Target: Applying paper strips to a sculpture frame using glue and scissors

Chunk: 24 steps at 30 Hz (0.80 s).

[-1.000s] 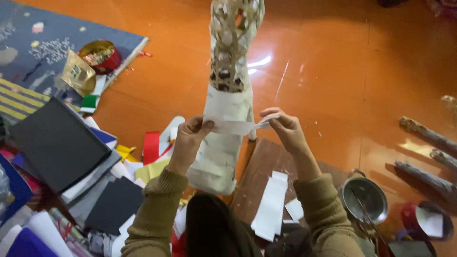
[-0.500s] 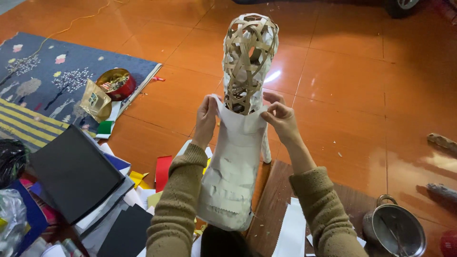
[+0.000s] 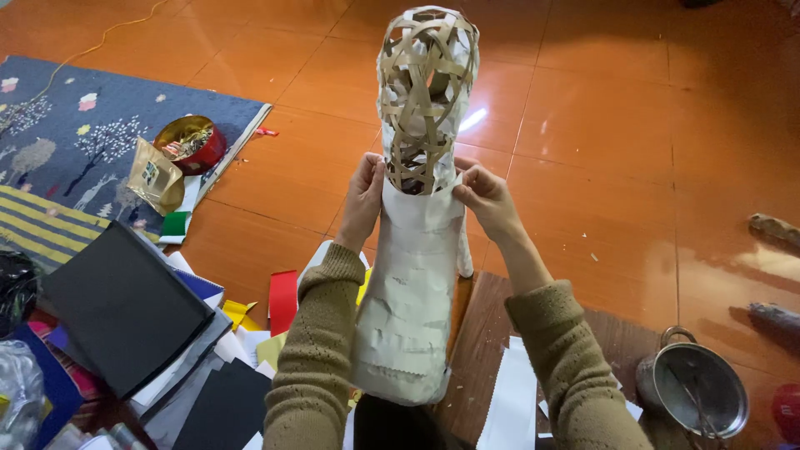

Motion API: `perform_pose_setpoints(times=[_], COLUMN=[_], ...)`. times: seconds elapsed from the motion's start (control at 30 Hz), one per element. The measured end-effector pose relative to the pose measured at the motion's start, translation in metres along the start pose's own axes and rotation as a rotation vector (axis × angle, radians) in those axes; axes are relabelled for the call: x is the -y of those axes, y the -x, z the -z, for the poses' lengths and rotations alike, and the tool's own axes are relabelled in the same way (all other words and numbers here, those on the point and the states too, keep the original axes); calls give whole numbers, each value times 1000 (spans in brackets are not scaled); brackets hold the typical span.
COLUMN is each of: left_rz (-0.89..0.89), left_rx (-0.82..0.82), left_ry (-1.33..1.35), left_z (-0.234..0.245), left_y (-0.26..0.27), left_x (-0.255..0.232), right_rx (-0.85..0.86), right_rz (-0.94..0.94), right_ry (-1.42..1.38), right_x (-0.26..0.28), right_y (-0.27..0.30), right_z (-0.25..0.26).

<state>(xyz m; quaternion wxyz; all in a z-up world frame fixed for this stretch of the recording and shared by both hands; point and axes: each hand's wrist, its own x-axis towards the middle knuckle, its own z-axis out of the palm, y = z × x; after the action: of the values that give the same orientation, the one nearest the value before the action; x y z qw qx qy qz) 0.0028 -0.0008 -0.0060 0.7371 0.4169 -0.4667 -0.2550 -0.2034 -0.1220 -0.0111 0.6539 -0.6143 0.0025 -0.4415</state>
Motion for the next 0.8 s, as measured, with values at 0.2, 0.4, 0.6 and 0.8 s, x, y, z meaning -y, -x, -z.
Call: perform_pose_setpoints(times=[0.2,0.4,0.6,0.8], left_rz=[32,-37,-129,25], left_rx=[8,-105,-233,0], left_ry=[27,-155,-335,-214], left_z=[-5,-33,-50,-52], left_y=[-5,10,42,49], left_x=[5,-40,-68,-49], right_rx=[-64,-94,34,-22], right_rz=[-13,70,-46,-39], right_ry=[-29,-72,80,33], right_x=[6,23,9,4], right_y=[-2,8,22,29], right_z=[-10,-27,-19,-25])
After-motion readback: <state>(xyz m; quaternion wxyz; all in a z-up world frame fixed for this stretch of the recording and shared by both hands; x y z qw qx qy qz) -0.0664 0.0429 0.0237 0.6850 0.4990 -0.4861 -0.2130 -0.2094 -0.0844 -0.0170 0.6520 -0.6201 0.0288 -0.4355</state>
